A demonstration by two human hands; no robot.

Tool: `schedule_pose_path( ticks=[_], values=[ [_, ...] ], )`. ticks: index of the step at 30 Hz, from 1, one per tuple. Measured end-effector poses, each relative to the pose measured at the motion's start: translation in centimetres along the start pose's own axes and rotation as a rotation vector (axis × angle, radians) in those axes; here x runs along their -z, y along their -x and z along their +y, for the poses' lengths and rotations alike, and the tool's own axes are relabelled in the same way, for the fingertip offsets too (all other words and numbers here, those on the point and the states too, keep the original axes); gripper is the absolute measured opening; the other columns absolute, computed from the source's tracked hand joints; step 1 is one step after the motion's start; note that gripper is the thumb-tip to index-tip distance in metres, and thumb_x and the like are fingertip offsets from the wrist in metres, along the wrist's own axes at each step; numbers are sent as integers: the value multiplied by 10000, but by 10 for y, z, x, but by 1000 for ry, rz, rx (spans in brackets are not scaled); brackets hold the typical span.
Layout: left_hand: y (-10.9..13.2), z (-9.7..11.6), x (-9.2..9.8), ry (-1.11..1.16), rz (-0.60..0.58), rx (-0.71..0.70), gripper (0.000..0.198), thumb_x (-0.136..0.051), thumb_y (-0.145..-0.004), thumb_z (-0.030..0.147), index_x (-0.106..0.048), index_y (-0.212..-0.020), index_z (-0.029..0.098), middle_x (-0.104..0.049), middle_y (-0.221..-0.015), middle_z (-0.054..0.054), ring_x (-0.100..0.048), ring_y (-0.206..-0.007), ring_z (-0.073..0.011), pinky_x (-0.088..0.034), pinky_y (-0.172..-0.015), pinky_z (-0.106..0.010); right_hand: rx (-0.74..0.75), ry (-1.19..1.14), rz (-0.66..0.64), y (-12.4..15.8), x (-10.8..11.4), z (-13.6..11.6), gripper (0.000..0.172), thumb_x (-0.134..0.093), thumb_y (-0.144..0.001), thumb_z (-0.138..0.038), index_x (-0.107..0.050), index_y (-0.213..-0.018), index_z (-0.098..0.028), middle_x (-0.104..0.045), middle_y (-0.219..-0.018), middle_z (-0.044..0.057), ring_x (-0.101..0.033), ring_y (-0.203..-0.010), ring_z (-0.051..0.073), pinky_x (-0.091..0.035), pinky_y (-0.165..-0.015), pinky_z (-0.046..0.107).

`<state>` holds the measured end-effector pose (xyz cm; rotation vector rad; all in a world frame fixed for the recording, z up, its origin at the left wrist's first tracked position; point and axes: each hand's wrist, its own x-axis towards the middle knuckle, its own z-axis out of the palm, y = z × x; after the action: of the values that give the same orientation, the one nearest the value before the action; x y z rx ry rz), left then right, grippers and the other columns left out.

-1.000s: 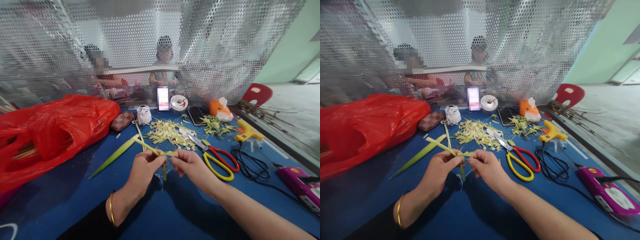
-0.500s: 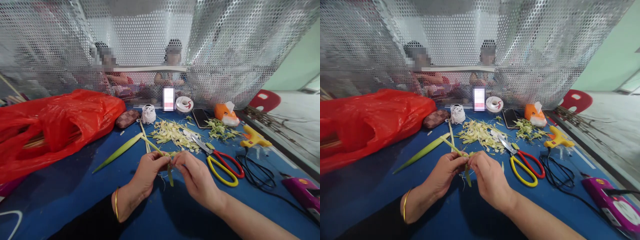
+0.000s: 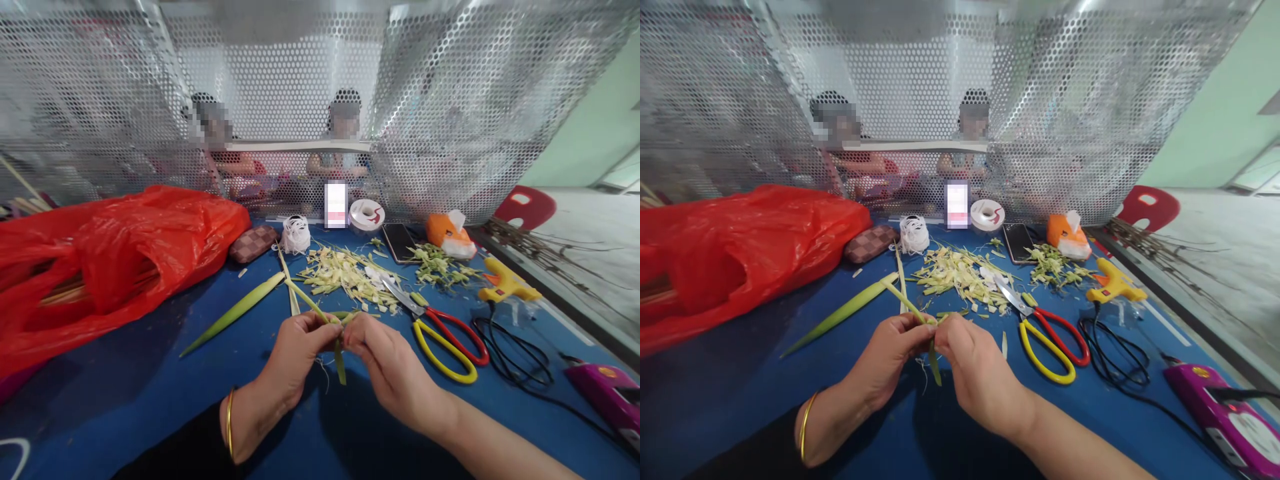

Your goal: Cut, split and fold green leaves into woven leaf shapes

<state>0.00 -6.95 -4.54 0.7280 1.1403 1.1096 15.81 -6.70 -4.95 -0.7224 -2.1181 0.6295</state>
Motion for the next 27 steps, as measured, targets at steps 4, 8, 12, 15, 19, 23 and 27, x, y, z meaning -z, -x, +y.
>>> schedule_pose_path(
  ticks=[4,8,12,15,19,23,27],
  values=[
    [1,-1,-2,-12,28,-10,186,-784,-571,242,-684,-672,122,-664,-644,-17,-598,-622,-136,-489,-681,-271,57,89,-46,1,-2,-2,218,-346,-864,-15,-393,-845,-227,-523,-768,27,-469,-665,158,-429,-618,278],
    [1,-2,-2,-15,36,-8,174,-776,-570,227,-691,-681,124,-656,-643,-4,-587,-613,-123,-480,-659,-250,94,135,-71,2,-4,-3,234,-355,-832,2,-368,-835,-232,-512,-761,24,-442,-656,160,-414,-601,275],
    [1,-2,-1,-17,24,-4,164,-762,-571,229,-690,-674,124,-663,-648,-11,-593,-619,-130,-482,-657,-253,90,149,-63,2,-3,-4,246,-354,-820,8,-353,-822,-237,-495,-741,12,-432,-636,155,-406,-589,265],
    [1,-2,0,-55,30,-14,152,-743,-581,229,-697,-681,124,-666,-654,-15,-589,-629,-131,-471,-659,-250,107,176,-78,2,-2,-4,241,-349,-818,5,-354,-819,-236,-500,-734,15,-439,-636,159,-407,-583,267],
    [-2,-3,1,-207,20,-29,93,-711,-585,196,-701,-651,131,-650,-607,-4,-549,-576,-116,-422,-586,-226,127,169,-98,1,0,-2,207,-359,-868,-30,-389,-815,-229,-524,-729,18,-484,-648,160,-431,-601,269],
    [0,-2,1,-397,-115,-49,41,-665,-587,150,-679,-549,147,-598,-510,14,-496,-491,-102,-363,-504,-215,8,81,-21,-5,10,2,177,-410,-900,-78,-448,-801,-219,-558,-830,40,-549,-762,163,-450,-688,283],
    [7,3,0,-437,-338,11,60,-672,-630,196,-699,-592,159,-614,-528,-4,-515,-484,-119,-400,-506,-233,-178,-35,51,-10,17,12,177,-469,-880,-119,-459,-728,-210,-529,-805,23,-516,-748,155,-429,-688,287]
  ],
)
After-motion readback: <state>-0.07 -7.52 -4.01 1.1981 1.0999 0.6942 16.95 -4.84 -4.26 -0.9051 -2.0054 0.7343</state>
